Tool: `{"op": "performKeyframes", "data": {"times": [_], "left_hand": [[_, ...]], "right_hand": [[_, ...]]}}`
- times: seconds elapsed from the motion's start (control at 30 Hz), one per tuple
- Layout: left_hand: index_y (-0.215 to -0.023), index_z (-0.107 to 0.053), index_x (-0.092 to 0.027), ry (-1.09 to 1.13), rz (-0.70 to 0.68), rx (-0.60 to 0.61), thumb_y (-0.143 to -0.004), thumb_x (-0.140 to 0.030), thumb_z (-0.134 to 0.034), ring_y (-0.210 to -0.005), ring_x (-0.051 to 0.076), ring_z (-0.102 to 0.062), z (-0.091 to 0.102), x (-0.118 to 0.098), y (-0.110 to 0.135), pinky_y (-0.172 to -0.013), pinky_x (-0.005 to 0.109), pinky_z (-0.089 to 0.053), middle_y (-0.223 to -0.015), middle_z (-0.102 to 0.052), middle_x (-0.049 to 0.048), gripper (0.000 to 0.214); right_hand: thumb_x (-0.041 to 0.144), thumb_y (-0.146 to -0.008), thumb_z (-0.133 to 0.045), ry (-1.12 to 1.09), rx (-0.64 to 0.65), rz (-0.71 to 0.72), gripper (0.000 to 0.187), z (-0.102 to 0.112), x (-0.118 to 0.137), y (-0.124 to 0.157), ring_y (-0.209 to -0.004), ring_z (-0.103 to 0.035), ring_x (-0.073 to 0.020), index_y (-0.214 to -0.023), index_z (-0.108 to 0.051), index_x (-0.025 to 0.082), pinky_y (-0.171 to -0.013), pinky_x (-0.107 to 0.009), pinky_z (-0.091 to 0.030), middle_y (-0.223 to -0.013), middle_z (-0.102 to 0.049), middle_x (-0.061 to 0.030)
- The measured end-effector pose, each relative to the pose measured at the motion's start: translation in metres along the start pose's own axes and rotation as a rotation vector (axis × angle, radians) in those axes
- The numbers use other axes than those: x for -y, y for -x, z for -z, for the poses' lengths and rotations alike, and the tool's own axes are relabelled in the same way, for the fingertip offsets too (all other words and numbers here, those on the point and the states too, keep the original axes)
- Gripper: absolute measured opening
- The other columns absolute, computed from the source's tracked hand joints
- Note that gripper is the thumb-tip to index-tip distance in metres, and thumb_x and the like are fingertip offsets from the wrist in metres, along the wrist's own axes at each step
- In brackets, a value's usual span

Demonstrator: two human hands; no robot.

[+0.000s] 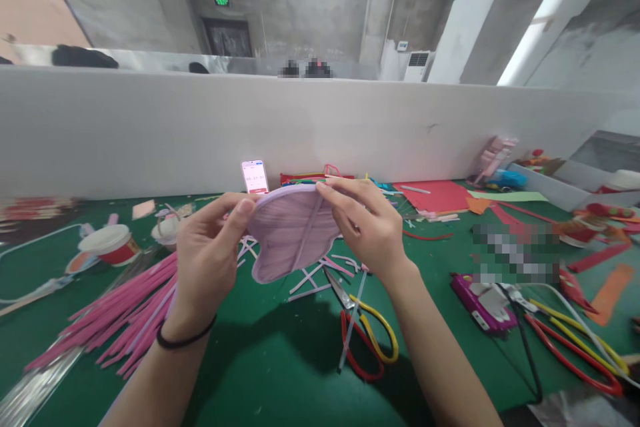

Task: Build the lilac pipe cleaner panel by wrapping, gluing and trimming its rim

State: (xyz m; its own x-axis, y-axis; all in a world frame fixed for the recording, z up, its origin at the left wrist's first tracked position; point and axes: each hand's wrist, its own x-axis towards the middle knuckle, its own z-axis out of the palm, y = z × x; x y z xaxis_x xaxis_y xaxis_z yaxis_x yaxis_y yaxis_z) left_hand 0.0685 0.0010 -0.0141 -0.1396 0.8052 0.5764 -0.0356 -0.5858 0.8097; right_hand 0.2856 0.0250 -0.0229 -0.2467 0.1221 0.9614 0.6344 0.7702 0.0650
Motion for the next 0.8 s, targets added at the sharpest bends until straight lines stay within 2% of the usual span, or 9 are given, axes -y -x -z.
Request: {"op": "performKeyframes", "data": {"times": [0.1,0.23,0.33,0.43,0.6,0.7,0.8], "left_hand": [[-0.093,-0.080,-0.027,-0.122,-0.015,-0.014,-0.088,-0.043,-0.070,-0.078,0.016,-0.066,0.001,-0.011,0.003,-0.065,0.026,-0.053,-0.092,-0.077,0.0027,0.020],[-0.088,-0.081,-0.031,-0.188,-0.013,-0.081,-0.084,-0.038,-0.076,-0.076,0.013,-0.067,-0.006,-0.032,0.011,-0.063,0.023,-0.053,-0.086,-0.077,-0.0018,0.009],[-0.086,-0.080,-0.032,-0.263,-0.012,-0.049,-0.083,-0.035,-0.077,-0.076,0.013,-0.067,-0.009,-0.042,0.015,-0.065,0.023,-0.052,-0.084,-0.075,-0.0034,0.006],[-0.085,-0.079,-0.031,-0.332,-0.044,0.003,-0.083,-0.036,-0.076,-0.078,0.013,-0.067,-0.006,-0.043,0.017,-0.071,0.023,-0.052,-0.082,-0.073,-0.0041,0.006],[-0.083,-0.078,-0.029,-0.321,-0.114,0.013,-0.084,-0.036,-0.075,-0.077,0.014,-0.066,-0.002,-0.039,0.015,-0.070,0.024,-0.053,-0.081,-0.073,-0.0035,0.008],[-0.082,-0.079,-0.027,-0.337,-0.113,0.008,-0.084,-0.035,-0.075,-0.077,0.017,-0.067,-0.002,-0.039,0.015,-0.070,0.027,-0.054,-0.080,-0.073,-0.0014,0.009],[-0.083,-0.079,-0.026,-0.331,-0.109,0.030,-0.084,-0.034,-0.075,-0.076,0.017,-0.067,-0.004,-0.040,0.016,-0.068,0.027,-0.054,-0.080,-0.073,-0.0006,0.008]], "right_hand": [[-0.002,-0.090,-0.058,0.020,-0.004,0.038,0.046,0.001,0.006,-0.001,-0.111,-0.066,-0.0210,-0.128,-0.065,0.024,-0.094,-0.039,-0.059,-0.119,-0.069,-0.0100],[0.000,-0.090,-0.060,0.009,0.034,0.060,0.048,0.006,0.020,-0.004,-0.113,-0.065,-0.0210,-0.131,-0.063,0.024,-0.096,-0.040,-0.059,-0.122,-0.069,-0.0090],[0.001,-0.090,-0.061,0.001,0.037,0.096,0.046,0.010,0.032,-0.006,-0.111,-0.064,-0.0207,-0.131,-0.063,0.022,-0.096,-0.039,-0.059,-0.125,-0.068,-0.0088],[0.003,-0.091,-0.061,0.002,0.041,0.107,0.043,0.011,0.040,-0.008,-0.109,-0.064,-0.0199,-0.130,-0.063,0.023,-0.094,-0.038,-0.060,-0.126,-0.068,-0.0077],[0.007,-0.093,-0.059,-0.089,0.011,0.015,0.047,0.009,0.046,-0.011,-0.107,-0.068,-0.0177,-0.133,-0.059,0.032,-0.092,-0.037,-0.061,-0.121,-0.072,-0.0018],[0.008,-0.091,-0.062,-0.148,-0.029,-0.091,0.045,0.009,0.050,-0.014,-0.105,-0.069,-0.0176,-0.131,-0.059,0.029,-0.093,-0.037,-0.060,-0.118,-0.074,-0.0024],[0.014,-0.090,-0.065,-0.196,0.012,-0.206,0.032,0.013,0.055,-0.019,-0.103,-0.070,-0.0181,-0.120,-0.065,0.024,-0.092,-0.038,-0.059,-0.113,-0.076,-0.0044]]}}
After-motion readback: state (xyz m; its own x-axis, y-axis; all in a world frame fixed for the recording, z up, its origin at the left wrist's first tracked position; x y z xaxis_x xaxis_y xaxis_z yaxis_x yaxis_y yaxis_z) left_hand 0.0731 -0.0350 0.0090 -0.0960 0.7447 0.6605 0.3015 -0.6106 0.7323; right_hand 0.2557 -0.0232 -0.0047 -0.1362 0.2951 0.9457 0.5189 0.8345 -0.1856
